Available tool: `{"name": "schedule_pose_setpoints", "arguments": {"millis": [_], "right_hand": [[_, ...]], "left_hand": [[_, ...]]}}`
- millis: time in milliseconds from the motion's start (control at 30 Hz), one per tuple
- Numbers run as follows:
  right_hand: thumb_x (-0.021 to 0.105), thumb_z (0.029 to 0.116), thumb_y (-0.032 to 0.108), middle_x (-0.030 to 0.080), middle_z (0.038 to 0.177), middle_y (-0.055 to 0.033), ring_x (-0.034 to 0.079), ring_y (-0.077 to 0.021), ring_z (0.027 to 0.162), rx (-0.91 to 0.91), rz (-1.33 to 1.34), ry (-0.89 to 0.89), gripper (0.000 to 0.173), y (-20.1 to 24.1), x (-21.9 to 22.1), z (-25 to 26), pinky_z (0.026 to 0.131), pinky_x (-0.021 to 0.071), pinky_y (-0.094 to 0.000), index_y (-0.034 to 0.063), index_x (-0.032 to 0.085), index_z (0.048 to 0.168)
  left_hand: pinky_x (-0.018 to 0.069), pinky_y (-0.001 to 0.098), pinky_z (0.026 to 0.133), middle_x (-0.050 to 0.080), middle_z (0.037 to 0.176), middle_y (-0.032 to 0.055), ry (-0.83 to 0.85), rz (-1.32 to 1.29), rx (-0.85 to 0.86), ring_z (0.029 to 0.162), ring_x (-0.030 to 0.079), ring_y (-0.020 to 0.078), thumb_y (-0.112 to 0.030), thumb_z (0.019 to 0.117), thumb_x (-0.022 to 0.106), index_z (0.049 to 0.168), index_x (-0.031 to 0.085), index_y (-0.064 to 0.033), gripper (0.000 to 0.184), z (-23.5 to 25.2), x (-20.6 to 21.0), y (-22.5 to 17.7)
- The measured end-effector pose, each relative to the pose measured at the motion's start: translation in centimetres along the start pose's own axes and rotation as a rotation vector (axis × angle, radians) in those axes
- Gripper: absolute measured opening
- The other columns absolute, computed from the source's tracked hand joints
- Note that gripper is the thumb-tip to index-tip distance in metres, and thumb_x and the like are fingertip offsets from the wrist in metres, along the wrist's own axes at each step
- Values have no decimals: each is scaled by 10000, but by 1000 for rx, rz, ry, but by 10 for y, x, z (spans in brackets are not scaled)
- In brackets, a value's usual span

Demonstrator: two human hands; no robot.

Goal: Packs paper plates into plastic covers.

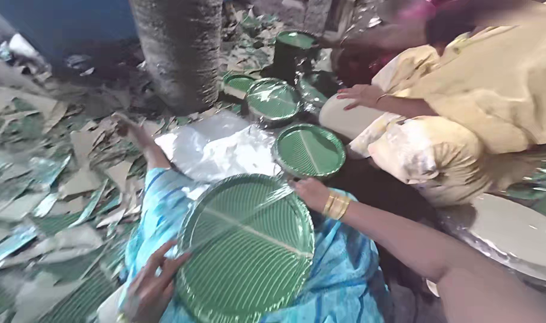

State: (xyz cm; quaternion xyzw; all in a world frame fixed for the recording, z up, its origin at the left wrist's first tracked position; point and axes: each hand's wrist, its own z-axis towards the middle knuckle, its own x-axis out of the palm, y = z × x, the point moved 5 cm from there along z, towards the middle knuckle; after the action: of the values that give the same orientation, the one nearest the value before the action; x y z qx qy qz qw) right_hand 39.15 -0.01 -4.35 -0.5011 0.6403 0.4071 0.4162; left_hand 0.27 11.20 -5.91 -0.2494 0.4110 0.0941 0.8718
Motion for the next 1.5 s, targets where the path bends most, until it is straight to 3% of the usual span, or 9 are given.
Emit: {"name": "schedule_pose_setpoints", "arguments": {"millis": [67, 233, 500, 633, 800, 867, 967, 1200, 1500], "right_hand": [[513, 964, -49, 668, 1204, -317, 665, -491, 1089, -25, -8, -77, 409, 3, 7, -17, 947, 499, -629, -100, 565, 1366], [426, 993, -107, 495, 1515, -282, 496, -430, 1399, -32, -121, 55, 428, 13, 16, -52, 1134, 367, -591, -131, 511, 1412], [553, 827, -181, 724, 985, -320, 734, -472, 883, -428, -126, -688, 137, 2, 30, -126, 764, 580, -574, -135, 670, 773], [499, 904, -61, 721, 975, -314, 722, -492, 872, -421, 17, -784, 223, 18, 44, -174, 737, 578, -599, -106, 677, 777], [528, 815, -39, 743, 917, -245, 739, -430, 829, -368, 305, -712, 185, 51, 47, -217, 698, 575, -581, -52, 710, 781], [514, 909, -58, 757, 1006, -222, 741, -380, 961, -252, 463, -642, 252, 45, 21, -203, 871, 579, -566, -56, 762, 949], [531, 984, -62, 750, 1028, -203, 720, -339, 969, -98, 637, -624, 245, 28, -38, -153, 933, 546, -544, -33, 765, 1048], [462, 990, -23, 747, 1070, -91, 655, -57, 804, -127, 834, -975, 310, 19, -124, -153, 781, 560, -275, -2, 746, 1113], [511, 967, -21, 759, 1004, -84, 698, -67, 864, -268, 910, -52, 259, 17, 36, -244, 860, 574, -282, -32, 757, 1047]], "left_hand": [[590, 321, 731, 671, 1221, 248, -79, 27, 26, 779, 695, 252, -58, 911, 566, 934, 767, -62, 202, -8, 0, -5], [605, 374, 706, 664, 1164, 297, 19, -52, -42, 810, 719, 309, 34, 873, 605, 1060, 603, 101, 200, -13, -4, -7], [577, 373, 738, 685, 940, 225, 243, -251, -241, 781, 680, 248, -31, 854, 643, 933, 660, 109, 162, -32, -13, -32], [560, 409, 735, 672, 870, 208, 274, -198, -235, 772, 662, 269, -68, 875, 613, 874, 667, 91, 168, -61, -24, -73], [550, 554, 823, 693, 895, 266, 291, -28, -476, 857, 704, 386, -80, 954, 590, 968, 656, 136, 227, -61, -61, -82], [596, 424, 854, 683, 978, 226, 247, -200, -787, 877, 721, 263, -75, 1017, 577, 1150, 568, 147, 259, -35, -68, -67], [573, 289, 649, 660, 863, 124, 56, -535, -1036, 665, 658, 132, -73, 1034, 572, 1352, 473, 69, 362, 29, -71, -40], [483, 150, 530, 656, 825, -30, -93, -689, -767, 583, 566, -10, -21, 1025, 550, 1260, 605, -62, 244, 88, -146, -50], [570, 249, 864, 692, 1111, 3, 566, -695, -562, 1004, 663, 58, -75, 882, 651, 960, 759, -39, 138, -114, -95, -71]]}}
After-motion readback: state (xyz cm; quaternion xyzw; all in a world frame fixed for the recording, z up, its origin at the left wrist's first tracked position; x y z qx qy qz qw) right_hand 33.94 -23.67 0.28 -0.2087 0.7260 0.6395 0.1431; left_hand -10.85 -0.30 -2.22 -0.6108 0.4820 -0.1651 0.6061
